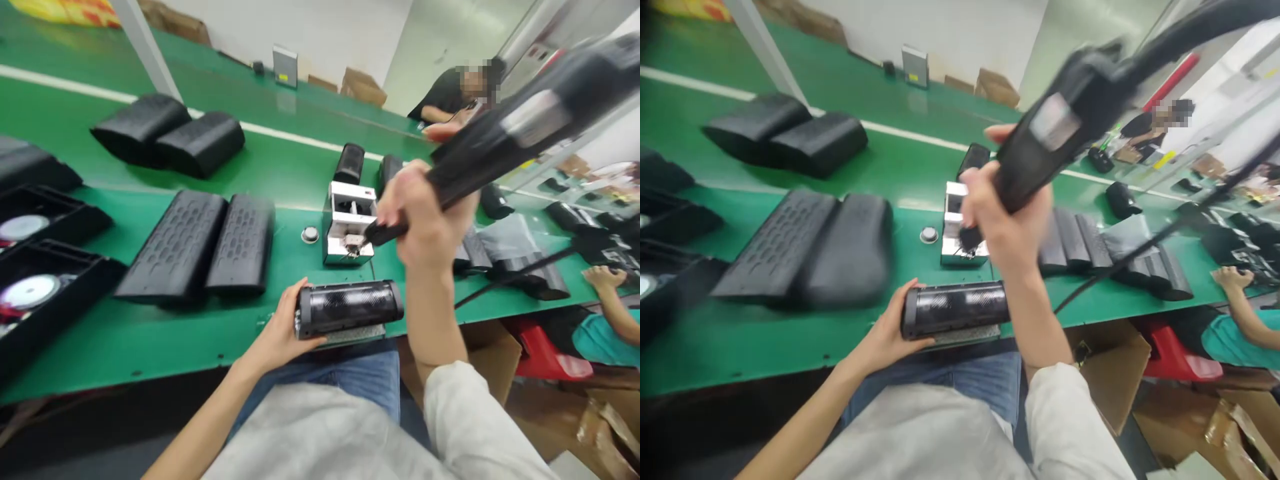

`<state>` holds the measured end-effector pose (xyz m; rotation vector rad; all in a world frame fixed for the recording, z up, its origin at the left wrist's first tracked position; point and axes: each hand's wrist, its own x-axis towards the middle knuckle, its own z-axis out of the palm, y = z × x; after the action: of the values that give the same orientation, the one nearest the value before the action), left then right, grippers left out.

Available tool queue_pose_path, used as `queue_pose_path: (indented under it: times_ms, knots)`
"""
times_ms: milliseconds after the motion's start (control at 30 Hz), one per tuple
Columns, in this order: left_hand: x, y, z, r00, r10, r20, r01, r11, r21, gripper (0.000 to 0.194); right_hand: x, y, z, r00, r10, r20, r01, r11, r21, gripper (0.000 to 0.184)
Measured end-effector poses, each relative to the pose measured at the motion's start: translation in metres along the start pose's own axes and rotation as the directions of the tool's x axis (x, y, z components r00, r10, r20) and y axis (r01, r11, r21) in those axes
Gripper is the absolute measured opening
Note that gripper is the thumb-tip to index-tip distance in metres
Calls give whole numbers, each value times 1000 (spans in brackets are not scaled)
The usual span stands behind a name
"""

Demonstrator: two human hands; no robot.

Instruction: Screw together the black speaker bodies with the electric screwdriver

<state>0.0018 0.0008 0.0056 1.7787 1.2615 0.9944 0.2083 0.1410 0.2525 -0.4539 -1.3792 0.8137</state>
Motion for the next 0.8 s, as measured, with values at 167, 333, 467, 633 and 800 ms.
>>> queue_pose_path:
  times_ms: [167,333,467,633,800]
  knots:
    - [4,4,-3,999,-11,36,12,999,-31,127,19,38,-38,983,-127,-132,106,982,-157,31]
    - [2,6,-3,999,-9,36,10,999,-32,128,17,58,-35,990,-112,-84,95,978,-185,32]
    - [2,5,-3,999,-11,45,13,999,-35,128,19,73,-32,993,-103,-51,88,969,-229,37]
    - [4,9,-3,999,-5,43,7,999,-48,129,17,73,-33,997,-62,-39,51,971,-232,40]
    - [5,13,-2,999,16,44,-12,996,-88,131,3,44,-22,997,45,-58,-55,980,-189,30]
